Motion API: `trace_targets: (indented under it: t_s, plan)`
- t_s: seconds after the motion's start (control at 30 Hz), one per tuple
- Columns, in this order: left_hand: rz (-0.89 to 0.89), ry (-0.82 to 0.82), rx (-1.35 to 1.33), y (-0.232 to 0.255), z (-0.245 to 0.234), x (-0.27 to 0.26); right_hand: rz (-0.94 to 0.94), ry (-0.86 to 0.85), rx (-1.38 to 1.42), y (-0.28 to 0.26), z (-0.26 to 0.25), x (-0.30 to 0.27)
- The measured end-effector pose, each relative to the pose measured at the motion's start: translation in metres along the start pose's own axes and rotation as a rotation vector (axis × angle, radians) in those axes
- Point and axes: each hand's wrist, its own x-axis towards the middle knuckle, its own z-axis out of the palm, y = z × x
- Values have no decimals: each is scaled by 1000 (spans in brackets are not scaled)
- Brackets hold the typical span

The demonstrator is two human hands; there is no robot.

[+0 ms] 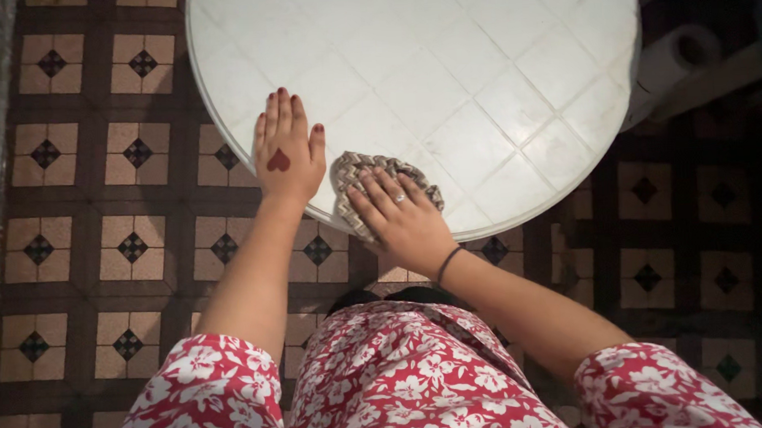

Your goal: The person wipes the surface of a round white table with a cloth, then unfolds and spreads a patterned tablecloth over the table. The person smooths the tablecloth to cover the surface.

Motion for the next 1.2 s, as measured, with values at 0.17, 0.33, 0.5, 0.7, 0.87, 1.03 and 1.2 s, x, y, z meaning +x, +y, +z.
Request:
trace_targets:
  t_s: [0.17, 0.33, 0.5, 0.7, 0.87, 1.03, 1.2]
  plan:
    - [26, -37, 26, 3, -3, -1, -33, -42, -124, 19, -10, -25]
    - [87, -84, 45, 10, -9, -3, -47, -51, -34, 37, -20, -42]
    - [108, -175, 106, 25, -13, -8, -78, -102, -91, 59, -26, -60]
    - [204, -210, 124, 47, -7, -9, -134, -26, -131, 90, -18, -83]
    - [227, -208, 98, 65, -7, -15, -199, -24, -169, 123, -16, -101]
    - [244, -187, 93, 71, -5, -14, -230, -97, -129, 156, -17, -112]
    - [234, -200, 91, 73, -6, -14, -253, -160, -176, 185, -10, -122]
